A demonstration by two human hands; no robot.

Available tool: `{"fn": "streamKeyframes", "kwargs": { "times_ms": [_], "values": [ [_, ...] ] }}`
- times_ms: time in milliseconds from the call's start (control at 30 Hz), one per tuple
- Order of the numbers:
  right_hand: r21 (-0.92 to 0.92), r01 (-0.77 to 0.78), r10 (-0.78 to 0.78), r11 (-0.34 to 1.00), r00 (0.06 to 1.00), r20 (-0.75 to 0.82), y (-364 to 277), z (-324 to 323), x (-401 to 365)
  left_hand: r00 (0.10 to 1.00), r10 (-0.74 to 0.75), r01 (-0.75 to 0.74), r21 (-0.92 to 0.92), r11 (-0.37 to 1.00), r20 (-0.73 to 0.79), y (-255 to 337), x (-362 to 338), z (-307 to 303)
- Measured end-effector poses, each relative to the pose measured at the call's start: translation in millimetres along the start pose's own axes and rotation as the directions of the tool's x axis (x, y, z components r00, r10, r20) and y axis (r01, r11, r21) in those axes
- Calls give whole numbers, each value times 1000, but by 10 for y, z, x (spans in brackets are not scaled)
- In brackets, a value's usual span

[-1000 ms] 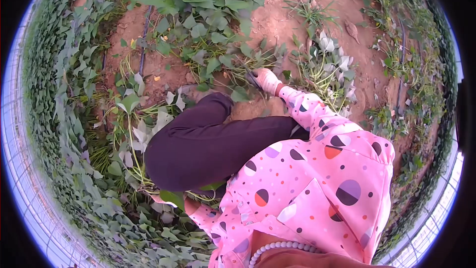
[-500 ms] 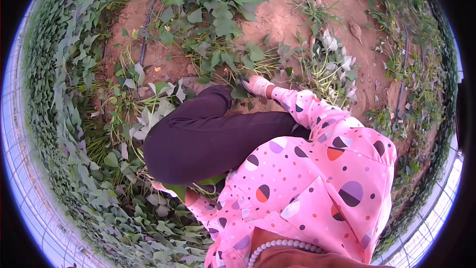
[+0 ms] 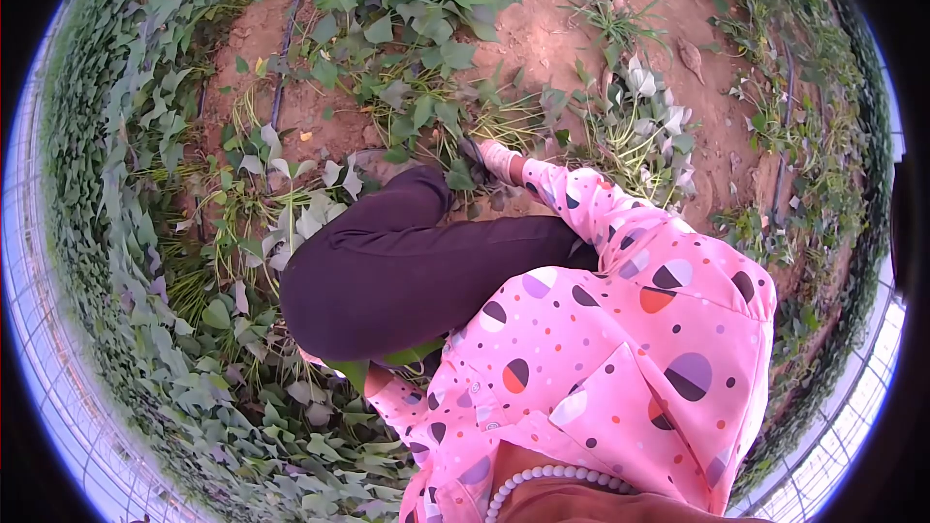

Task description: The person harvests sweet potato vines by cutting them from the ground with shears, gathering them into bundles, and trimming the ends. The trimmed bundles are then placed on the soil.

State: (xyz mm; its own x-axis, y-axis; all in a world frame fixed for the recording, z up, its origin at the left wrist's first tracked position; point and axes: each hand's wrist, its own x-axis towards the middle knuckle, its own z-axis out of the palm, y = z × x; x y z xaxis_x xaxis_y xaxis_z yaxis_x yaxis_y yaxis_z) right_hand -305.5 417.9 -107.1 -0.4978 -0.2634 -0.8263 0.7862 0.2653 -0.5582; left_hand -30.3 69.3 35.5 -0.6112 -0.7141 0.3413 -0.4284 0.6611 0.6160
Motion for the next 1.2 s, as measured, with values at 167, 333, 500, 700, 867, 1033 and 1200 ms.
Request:
{"fn": "streamKeyframes", "kwargs": {
  "times_ms": [167,333,500,700,867,1033,1200],
  "values": [
    [-517,288,-300,806,952,63,400,-173,594,1000,3,-3,-5,1000,21,-1,2,38],
    [-910,387,-569,148,786,242,150,-393,170,999,6,-6,-5,1000,45,-47,-12,60],
    [-740,233,-688,631,608,-396,-417,-667,-126,996,8,-10,16,1000,91,-103,-37,63],
    [-929,103,-619,354,771,-150,-386,-562,311,976,-6,-13,87,996,216,-195,-69,54],
    [-903,32,-499,428,842,-206,-366,-491,269,977,-210,180,-436,882,-21,327,-40,65],
    [-879,123,-459,460,880,-117,-296,-886,288,965,-261,233,-404,884,-13,616,40,-5],
    [-964,-56,-436,261,884,-170,-672,-1220,-276,957,-286,217,-521,825,-55,616,182,-40]
  ]
}}
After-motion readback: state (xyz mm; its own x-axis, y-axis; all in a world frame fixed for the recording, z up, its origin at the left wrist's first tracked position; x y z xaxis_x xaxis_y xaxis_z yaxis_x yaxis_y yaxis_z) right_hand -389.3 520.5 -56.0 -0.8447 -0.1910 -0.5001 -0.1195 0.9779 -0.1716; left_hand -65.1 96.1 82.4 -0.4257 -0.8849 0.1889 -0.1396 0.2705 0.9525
